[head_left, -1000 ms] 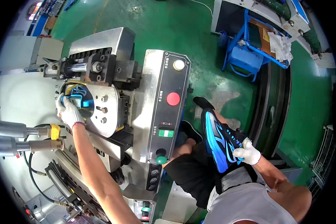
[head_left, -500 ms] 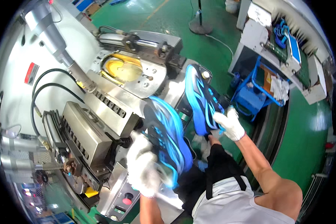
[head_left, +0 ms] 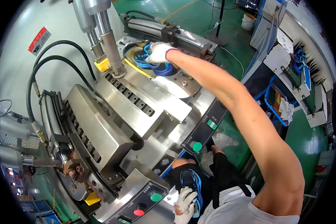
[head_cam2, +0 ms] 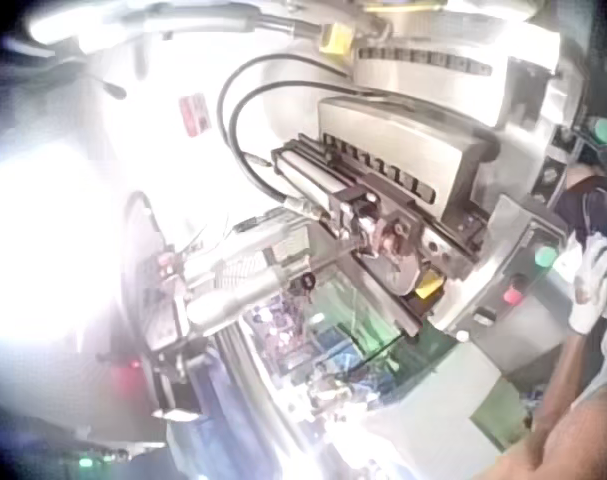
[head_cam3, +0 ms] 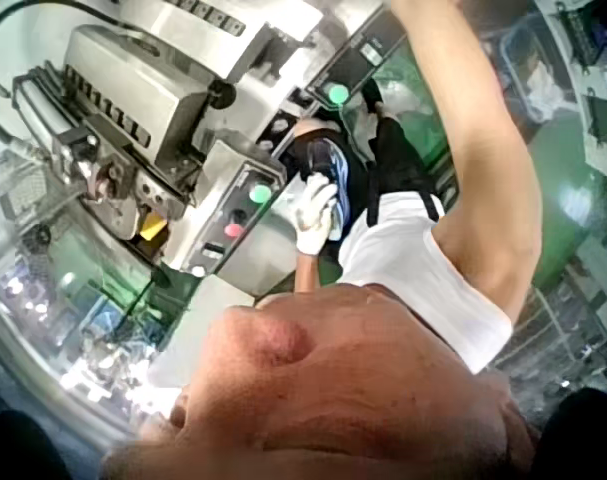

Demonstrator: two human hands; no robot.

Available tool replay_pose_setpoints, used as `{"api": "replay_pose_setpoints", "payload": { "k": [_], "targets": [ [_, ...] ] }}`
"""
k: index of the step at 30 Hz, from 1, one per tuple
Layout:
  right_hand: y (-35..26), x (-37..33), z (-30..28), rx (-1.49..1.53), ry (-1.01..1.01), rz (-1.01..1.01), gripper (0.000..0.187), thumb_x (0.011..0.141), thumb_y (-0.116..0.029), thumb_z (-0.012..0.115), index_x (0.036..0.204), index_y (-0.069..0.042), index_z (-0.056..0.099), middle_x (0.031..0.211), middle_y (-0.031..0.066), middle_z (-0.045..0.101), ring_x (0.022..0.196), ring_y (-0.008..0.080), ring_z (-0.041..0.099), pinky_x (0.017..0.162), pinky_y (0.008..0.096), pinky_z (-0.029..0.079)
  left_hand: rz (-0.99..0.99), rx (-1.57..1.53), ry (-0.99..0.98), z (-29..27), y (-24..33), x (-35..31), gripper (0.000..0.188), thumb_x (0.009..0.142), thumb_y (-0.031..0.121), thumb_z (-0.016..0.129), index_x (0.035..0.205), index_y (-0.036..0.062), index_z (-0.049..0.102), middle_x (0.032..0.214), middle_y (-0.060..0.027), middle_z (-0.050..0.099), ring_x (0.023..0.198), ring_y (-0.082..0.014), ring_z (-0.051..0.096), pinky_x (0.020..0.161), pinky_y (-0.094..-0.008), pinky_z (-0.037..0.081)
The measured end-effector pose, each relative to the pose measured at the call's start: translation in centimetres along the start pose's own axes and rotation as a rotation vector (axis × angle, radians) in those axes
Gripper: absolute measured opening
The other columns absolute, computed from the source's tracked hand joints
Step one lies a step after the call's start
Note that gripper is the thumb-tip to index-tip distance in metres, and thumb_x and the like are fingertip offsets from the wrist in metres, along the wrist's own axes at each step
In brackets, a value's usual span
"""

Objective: The person processes shoes by inserting them into a molding machine, pressing buttons to operate the machinery, removing the shoes, and placing them onto a conveyor belt.

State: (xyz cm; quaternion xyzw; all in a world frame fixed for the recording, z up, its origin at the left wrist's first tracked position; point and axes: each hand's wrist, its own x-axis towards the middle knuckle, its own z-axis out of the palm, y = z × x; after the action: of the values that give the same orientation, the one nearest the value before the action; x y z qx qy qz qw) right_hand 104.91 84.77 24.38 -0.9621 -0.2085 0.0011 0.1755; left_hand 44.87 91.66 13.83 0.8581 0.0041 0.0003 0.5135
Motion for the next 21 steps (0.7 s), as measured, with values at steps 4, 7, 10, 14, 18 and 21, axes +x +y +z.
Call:
{"api": "replay_pose_setpoints", "payload": {
  "k": [4, 7, 10, 14, 18, 21],
  "targets": [
    [-1.7, 0.8, 3.2, 0.066, -0.112, 0.022, 0.053, 0.082, -0.040, 0.067, 0.114, 0.001, 0.076, 0.121, 0.0258, 0.073, 0.112, 0.0363, 0.072, 0.098, 0.0416, 0.056, -0.094, -0.130, 0.031, -0.4, 0.5, 0.3, 0.032, 0.083, -0.002, 0.064, 0.112, 0.0039, 0.077, 0.125, -0.0179, 0.067, 0.121, -0.0387, 0.062, 0.103, -0.0447, 0.053],
    [-1.2, 1.3, 4.6, -0.011, -0.068, -0.029, 0.058, 0.085, -0.047, 0.065, 0.113, 0.003, 0.076, 0.120, 0.0260, 0.073, 0.111, 0.0367, 0.073, 0.097, 0.0419, 0.057, -0.049, -0.122, 0.025, -0.5, 0.3, -0.2, 0.033, 0.086, -0.002, 0.064, 0.117, 0.0055, 0.075, 0.128, -0.0178, 0.065, 0.126, -0.0403, 0.060, 0.107, -0.0464, 0.050],
    [-1.7, 0.2, 3.2, 0.001, -0.157, -0.026, 0.059, 0.086, -0.048, 0.065, 0.116, 0.001, 0.076, 0.121, 0.0251, 0.073, 0.112, 0.0357, 0.072, 0.098, 0.0416, 0.056, -0.005, -0.087, -0.014, -0.5, -1.7, -0.7, 0.034, 0.088, 0.010, 0.071, 0.122, 0.0084, 0.071, 0.130, -0.0188, 0.064, 0.126, -0.0403, 0.061, 0.107, -0.0496, 0.050],
    [-2.7, -4.8, 0.3, -0.047, -0.116, -0.102, 0.059, 0.088, -0.049, 0.064, 0.113, 0.003, 0.076, 0.112, 0.0264, 0.074, 0.107, 0.0374, 0.073, 0.093, 0.0449, 0.057, -0.010, -0.151, -0.051, -0.2, -3.1, -0.8, 0.037, 0.081, -0.003, 0.069, 0.116, 0.0064, 0.073, 0.129, -0.0166, 0.064, 0.131, -0.0404, 0.057, 0.118, -0.0510, 0.041],
    [-5.2, -23.4, 2.7, 0.514, 0.361, -0.454, 0.072, 0.098, -0.041, 0.064, 0.152, 0.002, 0.046, 0.154, 0.0286, 0.048, 0.144, 0.0432, 0.046, 0.122, 0.0495, 0.035, 0.013, -0.184, 0.011, 0.0, -2.7, -1.3, 0.036, 0.083, -0.003, 0.066, 0.118, 0.0047, 0.071, 0.131, -0.0177, 0.063, 0.133, -0.0399, 0.055, 0.119, -0.0515, 0.040],
    [-5.3, -34.5, 8.0, 0.540, 0.343, -0.634, 0.079, 0.093, -0.037, 0.070, 0.156, 0.001, 0.042, 0.161, 0.0274, 0.040, 0.149, 0.0441, 0.040, 0.125, 0.0496, 0.031, 0.069, -0.139, 0.040, 0.6, -2.2, -1.2, 0.038, 0.083, -0.003, 0.065, 0.120, 0.0026, 0.069, 0.130, -0.0190, 0.063, 0.131, -0.0407, 0.057, 0.116, -0.0504, 0.043]
  ]
}}
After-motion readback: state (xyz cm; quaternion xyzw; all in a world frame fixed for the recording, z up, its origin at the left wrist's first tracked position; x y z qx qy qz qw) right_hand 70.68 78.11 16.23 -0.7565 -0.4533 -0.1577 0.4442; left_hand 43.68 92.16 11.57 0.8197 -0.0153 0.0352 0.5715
